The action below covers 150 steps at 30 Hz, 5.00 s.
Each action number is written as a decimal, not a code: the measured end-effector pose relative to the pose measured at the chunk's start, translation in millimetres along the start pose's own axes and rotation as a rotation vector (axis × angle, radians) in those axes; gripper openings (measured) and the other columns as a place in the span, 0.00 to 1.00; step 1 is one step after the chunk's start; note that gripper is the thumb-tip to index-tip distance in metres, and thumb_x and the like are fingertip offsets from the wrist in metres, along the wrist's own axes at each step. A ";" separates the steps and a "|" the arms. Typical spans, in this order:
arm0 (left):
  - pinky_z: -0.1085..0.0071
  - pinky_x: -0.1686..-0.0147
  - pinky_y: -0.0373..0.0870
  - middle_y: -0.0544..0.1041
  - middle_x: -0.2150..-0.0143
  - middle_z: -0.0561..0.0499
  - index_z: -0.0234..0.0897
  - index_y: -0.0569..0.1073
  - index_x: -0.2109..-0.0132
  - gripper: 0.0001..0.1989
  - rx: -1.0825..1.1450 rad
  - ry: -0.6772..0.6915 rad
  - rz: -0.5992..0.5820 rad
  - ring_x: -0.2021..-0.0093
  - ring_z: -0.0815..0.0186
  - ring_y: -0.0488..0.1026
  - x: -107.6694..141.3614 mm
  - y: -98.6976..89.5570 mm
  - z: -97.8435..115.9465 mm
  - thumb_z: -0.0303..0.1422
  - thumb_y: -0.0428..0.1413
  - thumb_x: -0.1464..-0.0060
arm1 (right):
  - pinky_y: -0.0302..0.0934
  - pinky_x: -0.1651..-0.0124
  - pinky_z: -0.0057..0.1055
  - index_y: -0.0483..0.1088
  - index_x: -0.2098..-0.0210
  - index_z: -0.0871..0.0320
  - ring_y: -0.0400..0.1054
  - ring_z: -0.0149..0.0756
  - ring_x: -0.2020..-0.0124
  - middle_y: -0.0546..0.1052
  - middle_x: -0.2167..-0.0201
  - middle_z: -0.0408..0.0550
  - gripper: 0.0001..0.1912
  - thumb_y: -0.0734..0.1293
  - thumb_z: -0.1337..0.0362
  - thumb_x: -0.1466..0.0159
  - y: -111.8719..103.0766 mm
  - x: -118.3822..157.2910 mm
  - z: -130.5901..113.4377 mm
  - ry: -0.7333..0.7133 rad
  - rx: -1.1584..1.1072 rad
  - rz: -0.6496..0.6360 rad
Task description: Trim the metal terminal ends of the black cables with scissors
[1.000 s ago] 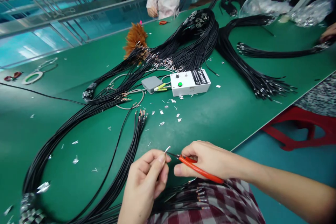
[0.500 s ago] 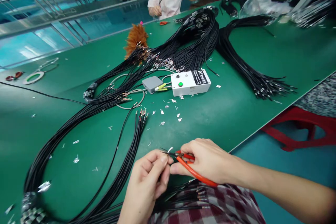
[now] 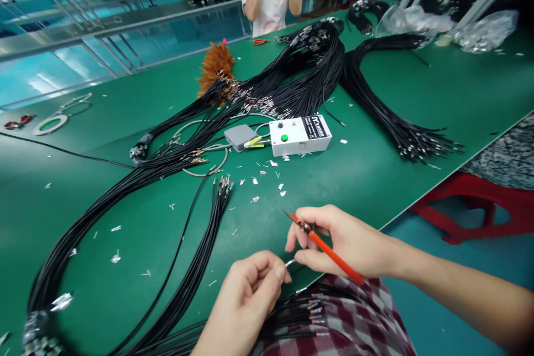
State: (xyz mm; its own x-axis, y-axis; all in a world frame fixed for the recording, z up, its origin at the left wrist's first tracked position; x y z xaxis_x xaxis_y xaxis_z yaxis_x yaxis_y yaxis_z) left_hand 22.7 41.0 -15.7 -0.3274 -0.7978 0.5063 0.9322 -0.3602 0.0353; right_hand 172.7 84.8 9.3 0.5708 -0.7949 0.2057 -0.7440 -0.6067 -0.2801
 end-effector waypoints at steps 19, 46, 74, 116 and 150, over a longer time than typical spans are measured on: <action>0.78 0.77 0.62 0.70 0.77 0.55 0.37 0.71 0.69 0.07 -0.622 0.597 0.044 0.77 0.71 0.65 17.7 2.6 -2.2 0.26 0.52 0.42 | 0.56 0.72 0.23 0.58 0.74 0.57 0.64 0.26 0.76 0.73 0.75 0.39 0.17 0.72 0.68 0.54 43.2 -4.1 36.1 0.257 -0.637 -0.398; 0.81 0.85 0.46 0.67 0.82 0.58 0.34 0.70 0.67 0.17 0.143 0.107 0.248 0.85 0.79 0.53 -9.5 -14.8 -10.0 0.46 0.59 0.48 | 0.62 0.63 0.30 0.60 0.72 0.56 0.67 0.30 0.71 0.74 0.71 0.41 0.13 0.71 0.68 0.47 23.1 -21.1 18.9 -0.069 -0.490 0.342; 0.78 0.83 0.44 0.67 0.81 0.57 0.34 0.71 0.51 0.19 0.406 0.138 0.391 0.84 0.78 0.50 0.3 -24.1 -10.2 0.41 0.58 0.46 | 0.56 0.69 0.28 0.63 0.70 0.55 0.66 0.33 0.72 0.73 0.70 0.42 0.13 0.68 0.54 0.40 27.7 -18.8 24.2 -0.049 0.205 0.485; 0.40 0.44 0.51 0.62 0.43 0.36 0.36 0.67 0.44 0.24 -0.683 0.503 0.956 0.41 0.42 0.57 -14.2 -121.7 43.0 0.34 0.57 0.47 | 0.45 0.79 0.21 0.64 0.74 0.61 0.61 0.28 0.76 0.67 0.75 0.45 0.29 0.60 0.38 0.40 11.9 -16.9 67.9 0.314 -1.258 0.102; 0.67 0.67 0.68 0.73 0.68 0.48 0.40 0.68 0.63 0.11 -1.209 0.633 0.525 0.69 0.61 0.70 -14.6 -66.7 -10.8 0.33 0.41 0.41 | 0.48 0.76 0.24 0.65 0.74 0.59 0.63 0.30 0.76 0.69 0.77 0.43 0.24 0.65 0.43 0.42 14.3 -14.3 80.0 0.282 -1.097 0.267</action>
State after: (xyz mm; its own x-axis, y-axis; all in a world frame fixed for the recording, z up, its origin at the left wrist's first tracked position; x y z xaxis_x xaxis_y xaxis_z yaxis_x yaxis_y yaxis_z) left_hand -36.3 71.5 -34.8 -0.3069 -0.9225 -0.2342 0.3726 0.1100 -0.9215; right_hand 181.6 88.0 -72.7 0.3553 -0.7880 0.5029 -0.8094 0.0098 0.5872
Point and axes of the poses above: each hand's wrist, its own x-axis away from the middle knuckle, its own y-axis out of the palm, z = x × y, the point moved 5 cm from there along -x, towards the middle knuckle
